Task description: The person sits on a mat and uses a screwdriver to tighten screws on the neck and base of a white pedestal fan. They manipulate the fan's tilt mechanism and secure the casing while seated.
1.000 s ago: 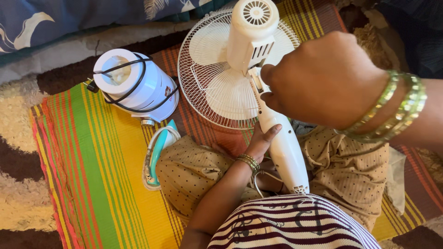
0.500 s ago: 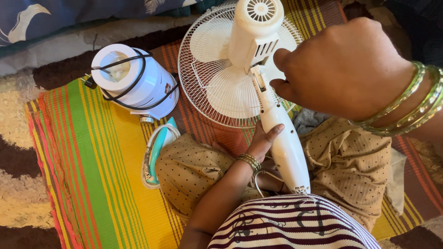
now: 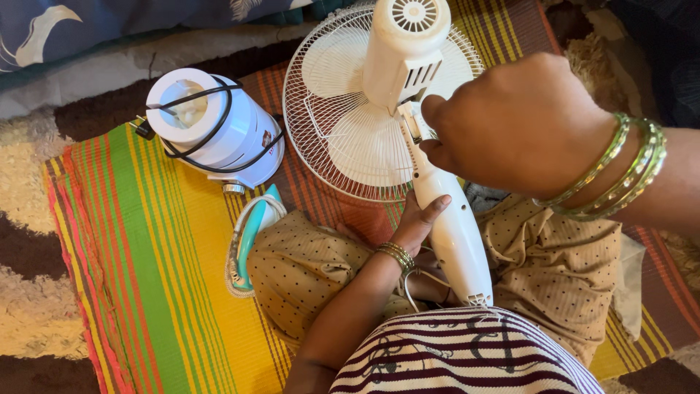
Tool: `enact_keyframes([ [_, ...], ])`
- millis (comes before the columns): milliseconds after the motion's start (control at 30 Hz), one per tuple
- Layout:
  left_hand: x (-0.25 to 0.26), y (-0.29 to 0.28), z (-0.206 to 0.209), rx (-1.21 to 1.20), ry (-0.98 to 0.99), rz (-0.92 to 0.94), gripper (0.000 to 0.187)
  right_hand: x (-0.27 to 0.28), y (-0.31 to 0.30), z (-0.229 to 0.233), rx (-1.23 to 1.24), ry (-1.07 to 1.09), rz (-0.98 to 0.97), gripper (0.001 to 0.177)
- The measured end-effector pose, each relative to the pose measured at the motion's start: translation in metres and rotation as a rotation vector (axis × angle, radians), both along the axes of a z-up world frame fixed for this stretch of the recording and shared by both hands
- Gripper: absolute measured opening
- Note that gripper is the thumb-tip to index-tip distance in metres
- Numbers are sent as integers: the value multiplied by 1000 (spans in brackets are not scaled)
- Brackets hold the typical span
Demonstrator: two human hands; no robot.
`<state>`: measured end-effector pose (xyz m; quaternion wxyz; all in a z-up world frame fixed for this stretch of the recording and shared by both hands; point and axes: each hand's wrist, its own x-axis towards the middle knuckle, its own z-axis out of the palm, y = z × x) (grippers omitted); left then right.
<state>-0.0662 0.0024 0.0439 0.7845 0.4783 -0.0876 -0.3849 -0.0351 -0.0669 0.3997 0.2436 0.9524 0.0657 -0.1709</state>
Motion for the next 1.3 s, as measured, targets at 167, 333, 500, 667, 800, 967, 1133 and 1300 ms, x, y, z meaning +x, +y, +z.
enact_keyframes([
  [167,-1,-1,0,35,17,5,81,-1,-1,-18,73,-50,20,37],
  [333,-1,0,0,10,10,2,79,-5,-9,-33,108,-231,130,43],
  [500,-2,-1,-7,19,4,15,74,-16,-9,-47,101,-247,95,50],
  [667,-3,-1,-5,-12,27,10,71,-37,-13,-65,260,-317,189,27],
  [800,0,3,7,-11,20,19,74,-51,-32,-83,559,-450,237,35],
  [967,0,2,-4,-26,-57,11,76,-49,-50,-113,1215,-509,186,27],
  [1133,-3,0,-26,92,-77,13,86,-54,-32,-121,1023,-800,203,38],
  [1300,-3,-3,-31,18,7,12,94,-43,-34,-111,1155,-641,345,39],
])
